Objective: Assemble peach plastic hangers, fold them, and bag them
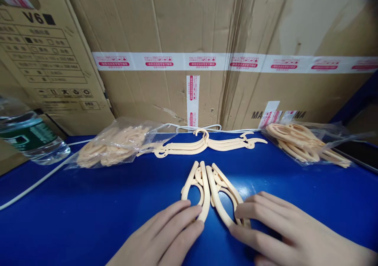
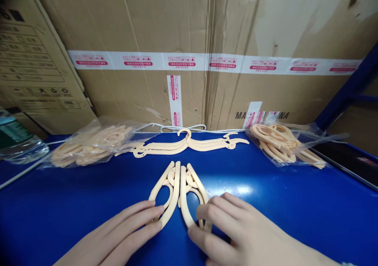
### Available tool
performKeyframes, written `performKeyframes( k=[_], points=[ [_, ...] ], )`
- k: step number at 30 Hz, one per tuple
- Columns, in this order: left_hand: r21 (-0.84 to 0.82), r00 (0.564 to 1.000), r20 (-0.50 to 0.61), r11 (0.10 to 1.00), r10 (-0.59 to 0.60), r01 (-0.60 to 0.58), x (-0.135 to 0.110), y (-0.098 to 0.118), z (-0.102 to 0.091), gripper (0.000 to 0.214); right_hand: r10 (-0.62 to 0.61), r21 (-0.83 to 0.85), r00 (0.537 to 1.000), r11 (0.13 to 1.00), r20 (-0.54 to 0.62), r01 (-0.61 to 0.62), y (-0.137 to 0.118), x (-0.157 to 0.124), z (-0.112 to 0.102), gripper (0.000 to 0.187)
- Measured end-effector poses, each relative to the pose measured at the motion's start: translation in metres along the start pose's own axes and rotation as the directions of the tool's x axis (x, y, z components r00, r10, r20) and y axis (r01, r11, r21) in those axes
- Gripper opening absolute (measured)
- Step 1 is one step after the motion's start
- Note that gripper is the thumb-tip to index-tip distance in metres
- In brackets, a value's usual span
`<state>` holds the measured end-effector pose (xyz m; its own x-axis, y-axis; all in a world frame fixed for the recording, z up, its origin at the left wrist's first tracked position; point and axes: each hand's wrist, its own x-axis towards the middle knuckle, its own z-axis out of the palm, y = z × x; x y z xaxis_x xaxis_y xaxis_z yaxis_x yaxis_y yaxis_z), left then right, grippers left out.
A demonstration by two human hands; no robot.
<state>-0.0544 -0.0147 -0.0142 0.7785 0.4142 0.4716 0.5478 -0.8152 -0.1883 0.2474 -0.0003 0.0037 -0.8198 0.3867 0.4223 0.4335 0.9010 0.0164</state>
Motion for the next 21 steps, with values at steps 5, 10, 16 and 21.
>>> performKeyframes(
  k=[5, 10, 16, 21],
  points=[
    [0.001, 0.999, -0.043, 1.000, -0.003, 0.003, -0.001, 0.002, 0.006, 0.041, -0.026, -0.062, 1.000, 0.998, 0.005, 0.026, 0.000, 0.003, -0.001, 0.032],
    [-0.023, 0.998, 0.059, 1.000, 0.017, -0.015, -0.005, 0.002, 0.004, 0.039, -0.004, -0.041, 1.000, 0.999, 0.020, 0.005, -0.001, 0.002, -0.002, 0.033],
    [-0.041, 0.996, 0.079, 0.998, 0.041, -0.038, -0.001, 0.000, 0.001, 0.034, 0.006, -0.038, 1.000, 0.999, -0.002, -0.006, 0.000, -0.002, 0.008, 0.039],
    [-0.066, 0.997, 0.075, 0.998, 0.029, -0.024, 0.000, -0.001, 0.001, 0.032, 0.018, -0.059, 1.000, 0.998, 0.001, -0.018, 0.000, -0.002, 0.009, 0.042]
  ],
)
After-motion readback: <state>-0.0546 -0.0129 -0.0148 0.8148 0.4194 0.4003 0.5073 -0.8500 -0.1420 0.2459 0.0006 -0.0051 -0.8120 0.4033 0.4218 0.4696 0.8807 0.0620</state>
